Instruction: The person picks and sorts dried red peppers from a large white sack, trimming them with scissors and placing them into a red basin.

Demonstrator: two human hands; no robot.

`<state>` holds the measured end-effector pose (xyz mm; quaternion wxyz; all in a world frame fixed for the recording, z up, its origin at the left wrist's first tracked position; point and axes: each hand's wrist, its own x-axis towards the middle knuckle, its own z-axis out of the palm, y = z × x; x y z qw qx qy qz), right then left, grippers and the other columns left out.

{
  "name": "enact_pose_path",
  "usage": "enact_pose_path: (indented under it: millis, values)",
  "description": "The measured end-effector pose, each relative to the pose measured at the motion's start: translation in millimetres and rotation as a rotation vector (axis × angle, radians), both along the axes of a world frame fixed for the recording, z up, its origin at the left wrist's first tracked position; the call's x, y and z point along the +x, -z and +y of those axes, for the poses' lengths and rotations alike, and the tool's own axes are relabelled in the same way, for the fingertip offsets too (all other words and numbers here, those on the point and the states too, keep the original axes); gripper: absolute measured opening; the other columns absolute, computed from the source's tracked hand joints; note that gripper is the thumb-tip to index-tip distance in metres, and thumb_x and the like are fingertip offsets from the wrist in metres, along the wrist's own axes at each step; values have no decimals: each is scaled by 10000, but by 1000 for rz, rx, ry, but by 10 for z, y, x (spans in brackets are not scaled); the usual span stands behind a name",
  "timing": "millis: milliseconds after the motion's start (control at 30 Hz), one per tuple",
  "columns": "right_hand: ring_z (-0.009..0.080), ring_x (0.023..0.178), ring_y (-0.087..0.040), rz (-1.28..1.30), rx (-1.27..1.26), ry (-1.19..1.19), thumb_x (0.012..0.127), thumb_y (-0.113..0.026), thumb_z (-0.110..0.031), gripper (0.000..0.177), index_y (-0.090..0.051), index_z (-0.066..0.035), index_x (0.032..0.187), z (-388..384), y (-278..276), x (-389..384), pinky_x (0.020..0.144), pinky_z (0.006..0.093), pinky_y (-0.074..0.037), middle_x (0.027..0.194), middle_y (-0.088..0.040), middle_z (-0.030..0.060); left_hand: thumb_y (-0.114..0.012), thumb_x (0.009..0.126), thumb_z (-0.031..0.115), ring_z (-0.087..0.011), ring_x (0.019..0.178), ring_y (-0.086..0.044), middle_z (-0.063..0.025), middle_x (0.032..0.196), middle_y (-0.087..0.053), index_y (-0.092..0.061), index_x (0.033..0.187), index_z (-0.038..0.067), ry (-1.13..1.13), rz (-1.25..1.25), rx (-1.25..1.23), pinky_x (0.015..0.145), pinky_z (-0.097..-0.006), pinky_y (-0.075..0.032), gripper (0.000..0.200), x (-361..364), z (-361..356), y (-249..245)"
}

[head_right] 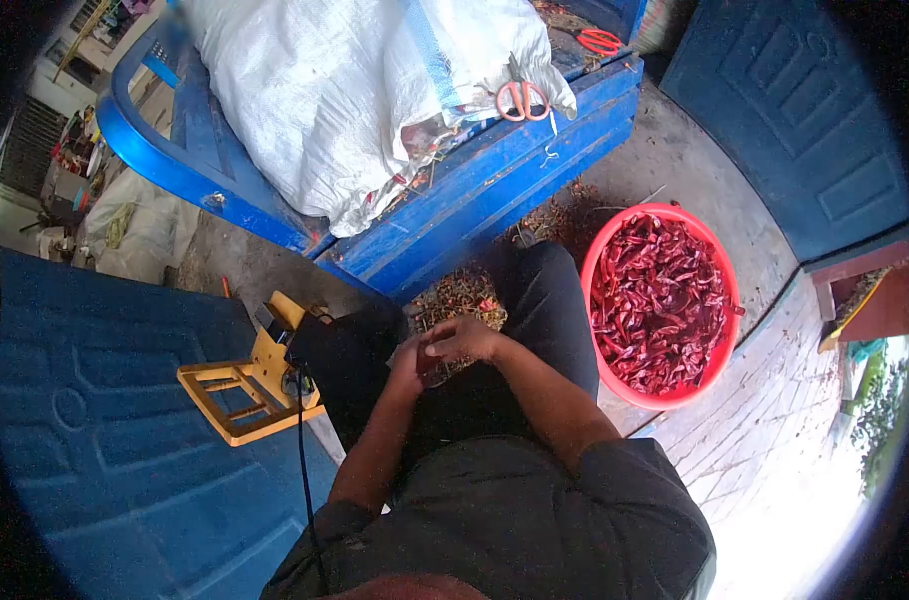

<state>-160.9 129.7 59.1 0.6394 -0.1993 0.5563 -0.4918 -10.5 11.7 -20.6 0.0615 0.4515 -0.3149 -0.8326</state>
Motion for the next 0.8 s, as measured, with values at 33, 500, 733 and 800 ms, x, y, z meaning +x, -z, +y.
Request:
enact_pose_path:
  millis: [33, 500, 733, 800]
  values:
    - [134, 865, -652, -44, -47, 19, 852, -793, -237, 338, -716, -17, 1098, -4, 17, 18, 730, 277, -534, 989, -708, 58, -588, 944, 229, -155, 575, -592, -36, 770, -625, -647, 957, 84, -12, 3, -13, 472, -291, -455, 157, 44, -16, 24]
    - [147, 699, -661, 764, 72, 267, 815, -795, -202, 218, -726, -16, 906, -192, 607, 488, 642, 330, -529, 783, -711, 69, -553, 944, 182, -190, 725, -638, -62, 847, -668, -673, 961, 27, -101, -115, -8, 647, -346, -518, 197, 64, -5, -213]
    - [163, 691, -670, 802, 133, 373, 794, -800, -206, 233, -724, -3, 880, -209, 473, 522, 630, 334, -521, 777, -709, 99, -592, 901, 171, -172, 650, -590, -57, 812, -658, -678, 923, 59, -16, -167, -118, 575, -331, -454, 143, 64, -18, -190]
    - [165, 684, -665, 733, 65, 426, 828, -788, -216, 230, -722, -8, 901, -208, 438, 531, 627, 311, -518, 763, -704, 68, -605, 892, 187, -170, 640, -581, -52, 807, -656, -677, 915, 67, -11, -161, -144, 568, -329, -446, 141, 70, -32, -185]
